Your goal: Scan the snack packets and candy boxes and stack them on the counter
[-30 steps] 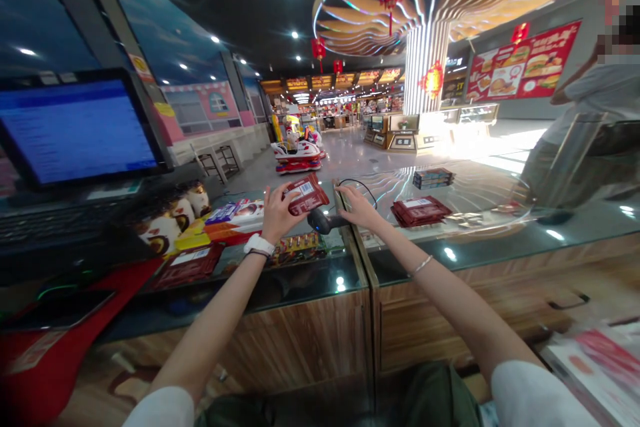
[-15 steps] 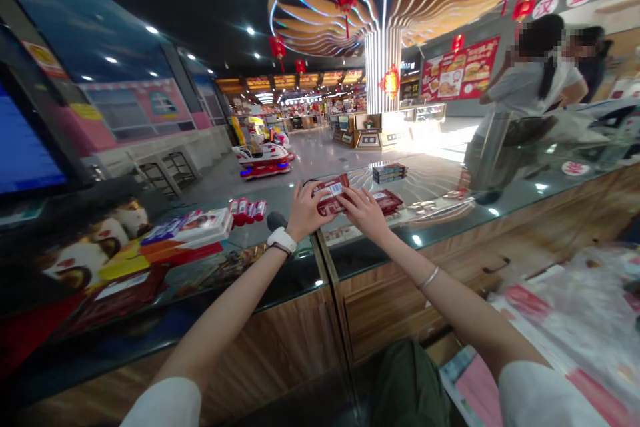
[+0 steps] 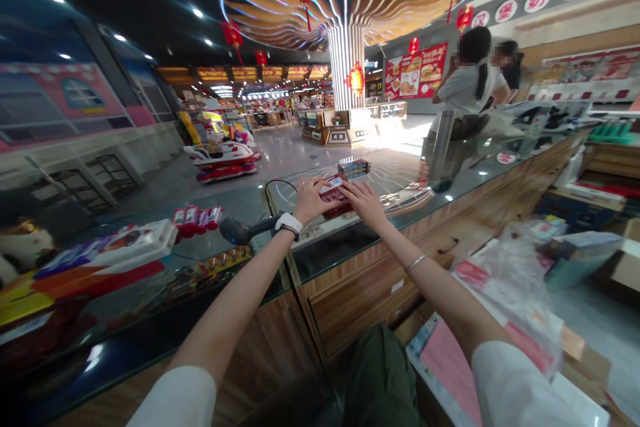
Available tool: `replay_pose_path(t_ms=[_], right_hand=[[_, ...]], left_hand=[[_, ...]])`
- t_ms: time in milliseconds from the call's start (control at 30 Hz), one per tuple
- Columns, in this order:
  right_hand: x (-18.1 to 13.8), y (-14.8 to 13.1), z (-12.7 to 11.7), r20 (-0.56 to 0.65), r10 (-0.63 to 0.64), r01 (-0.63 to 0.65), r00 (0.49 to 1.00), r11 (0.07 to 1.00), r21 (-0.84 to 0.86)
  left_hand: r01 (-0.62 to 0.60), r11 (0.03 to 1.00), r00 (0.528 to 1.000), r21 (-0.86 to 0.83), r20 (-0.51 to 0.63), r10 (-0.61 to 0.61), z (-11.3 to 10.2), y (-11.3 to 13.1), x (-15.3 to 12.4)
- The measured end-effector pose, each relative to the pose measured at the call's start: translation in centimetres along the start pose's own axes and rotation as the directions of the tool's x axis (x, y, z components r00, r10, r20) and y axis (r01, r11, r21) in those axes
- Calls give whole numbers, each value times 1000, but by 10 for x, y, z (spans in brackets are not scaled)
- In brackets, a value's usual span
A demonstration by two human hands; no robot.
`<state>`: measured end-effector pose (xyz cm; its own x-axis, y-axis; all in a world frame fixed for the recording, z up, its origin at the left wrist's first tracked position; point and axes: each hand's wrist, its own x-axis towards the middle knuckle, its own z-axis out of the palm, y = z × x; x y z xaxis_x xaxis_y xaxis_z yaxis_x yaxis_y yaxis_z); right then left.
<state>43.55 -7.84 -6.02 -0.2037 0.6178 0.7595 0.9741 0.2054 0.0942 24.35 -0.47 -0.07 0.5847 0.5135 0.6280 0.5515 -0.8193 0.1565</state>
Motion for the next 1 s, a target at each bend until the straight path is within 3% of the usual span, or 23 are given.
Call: replay_pose_path(t_ms=[300, 700, 867, 1000], right_hand=[[-7, 22, 17, 30, 58, -58, 998, 998, -13], [-10, 24, 24, 100, 116, -123, 988, 990, 64], [-14, 23, 18, 58, 112, -120, 992, 983, 142], [-15, 24, 14, 28, 124, -127, 992, 972, 197]], left_hand=[[35, 998, 993, -60, 111, -29, 24, -2, 20], [117, 987, 973, -106, 214, -92, 33, 0, 13], [-77, 993, 982, -87, 163, 90, 22, 0, -2], [-242, 969, 956, -58, 154, 248, 17, -5, -19]])
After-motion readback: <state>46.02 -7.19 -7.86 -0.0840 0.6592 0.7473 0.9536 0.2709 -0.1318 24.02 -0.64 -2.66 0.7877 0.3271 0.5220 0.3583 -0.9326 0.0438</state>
